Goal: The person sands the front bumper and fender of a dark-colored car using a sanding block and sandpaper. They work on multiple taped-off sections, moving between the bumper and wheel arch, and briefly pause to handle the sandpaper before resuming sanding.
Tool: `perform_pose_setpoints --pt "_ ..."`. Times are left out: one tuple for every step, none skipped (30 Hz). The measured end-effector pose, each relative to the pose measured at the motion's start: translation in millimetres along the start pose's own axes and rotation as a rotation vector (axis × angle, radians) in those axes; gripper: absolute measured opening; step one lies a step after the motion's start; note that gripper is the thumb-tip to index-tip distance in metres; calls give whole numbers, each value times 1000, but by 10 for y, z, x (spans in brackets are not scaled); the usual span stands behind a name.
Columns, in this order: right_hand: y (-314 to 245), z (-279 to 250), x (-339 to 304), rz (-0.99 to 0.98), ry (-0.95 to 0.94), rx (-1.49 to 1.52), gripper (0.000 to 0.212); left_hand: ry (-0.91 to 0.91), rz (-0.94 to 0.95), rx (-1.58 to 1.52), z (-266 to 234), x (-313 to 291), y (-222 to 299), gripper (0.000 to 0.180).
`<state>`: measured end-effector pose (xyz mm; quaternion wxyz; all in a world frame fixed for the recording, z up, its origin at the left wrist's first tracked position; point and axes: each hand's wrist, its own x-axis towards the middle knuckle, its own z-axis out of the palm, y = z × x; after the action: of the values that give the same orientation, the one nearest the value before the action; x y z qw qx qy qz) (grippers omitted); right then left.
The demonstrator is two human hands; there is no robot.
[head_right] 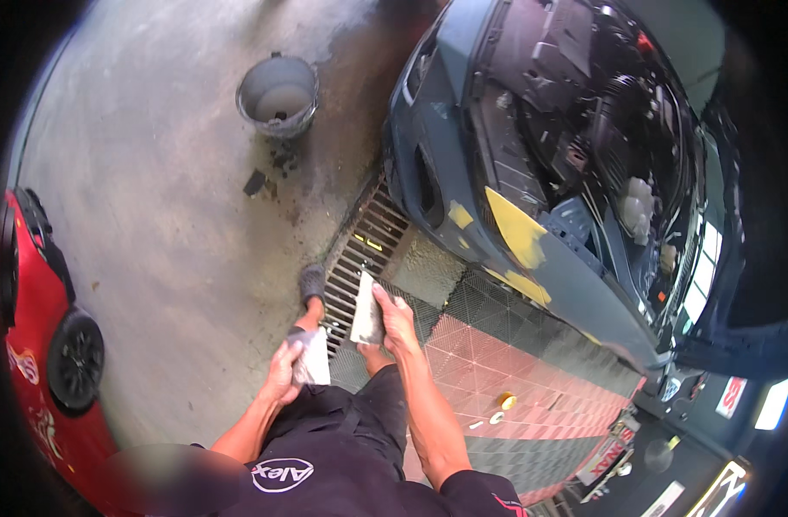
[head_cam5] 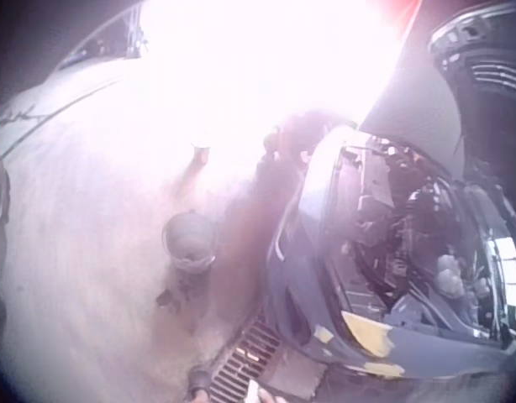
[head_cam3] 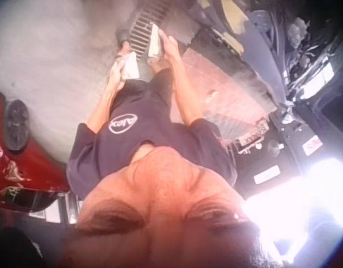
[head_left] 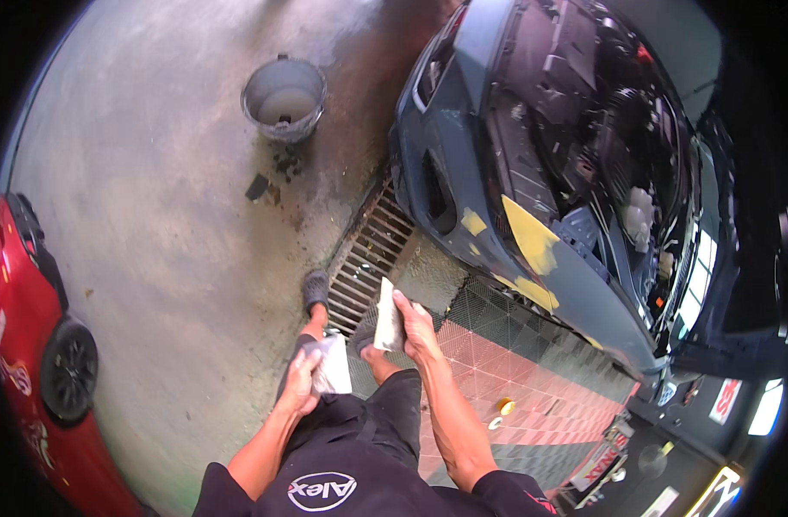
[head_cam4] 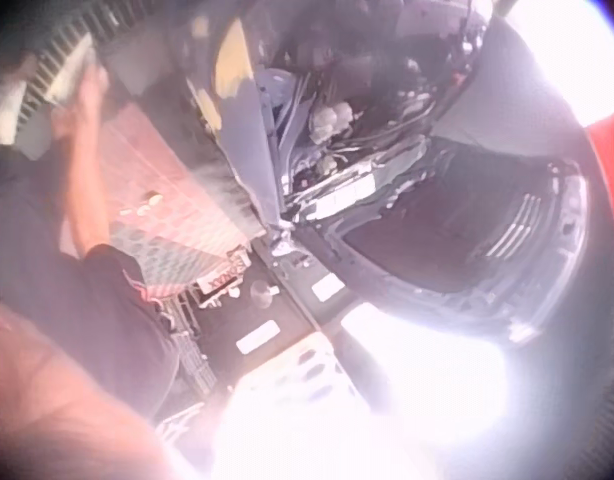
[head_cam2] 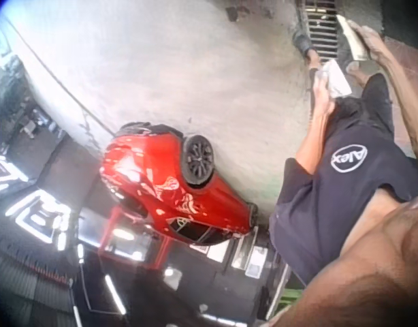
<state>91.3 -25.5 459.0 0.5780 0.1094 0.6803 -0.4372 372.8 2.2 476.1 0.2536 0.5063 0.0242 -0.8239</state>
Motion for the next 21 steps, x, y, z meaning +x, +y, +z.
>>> perform_pose_setpoints --pt "-26 -38 -126 55 -40 30 40 -32 -129 21 20 -112 59 43" --pt "-55 -15 -293 58 -81 49 43 -87 -181 11 115 -197 71 43" --pt "-108 41 -480 60 -118 65 46 -142 -238 -2 241 -253 43 43" --pt "-151 162 -698 34 -79 6 50 -194 -272 7 342 -263 -38 42" --pt "-37 115 -737 -4 -109 9 49 -240 -305 11 455 -289 -130 40" --pt "45 85 -813 -25 -97 -56 49 -273 -323 -45 591 -339 -161 36" --pt "90 78 -882 -51 -88 -124 49 -247 -305 -61 711 -351 -131 32" --pt "182 72 -993 -168 -84 -86 43 -267 -299 -55 767 -378 -36 31" --pt "286 -31 -1101 -226 -94 -163 41 -290 -301 -43 806 -411 59 30" --pt "348 -184 -1226 -285 -106 -248 40 -321 -292 -8 794 -438 132 31" --pt "413 -323 -1353 -341 -112 -335 38 -351 -285 23 755 -496 196 32" --pt "456 -409 -1481 -305 -77 -413 38 -383 -279 58 723 -545 251 32" --pt "480 -456 -1679 -267 -36 -483 38 -414 -285 85 731 -623 333 34" --pt "517 -493 -1888 -224 9 -548 38 -446 -295 116 743 -691 418 35" --pt "577 -490 -2097 -257 110 -869 40 -476 -303 152 741 -736 500 36" --pt "898 -575 -2079 -340 184 -667 40 -513 -252 213 738 -769 517 41" --pt "1319 -702 -1975 -421 256 -465 42 -575 -238 233 706 -733 513 36" --pt "1601 -785 -1931 -467 297 -142 51 -494 -180 278 655 -705 453 32" --pt "1570 -684 -2264 -403 385 16 49 -413 -123 331 619 -752 390 29" --pt "1668 -693 -2294 -494 411 220 47 -322 -66 297 610 -783 281 28" --pt "1811 -690 -2350 -584 450 430 45 -343 -67 307 508 -774 200 27"
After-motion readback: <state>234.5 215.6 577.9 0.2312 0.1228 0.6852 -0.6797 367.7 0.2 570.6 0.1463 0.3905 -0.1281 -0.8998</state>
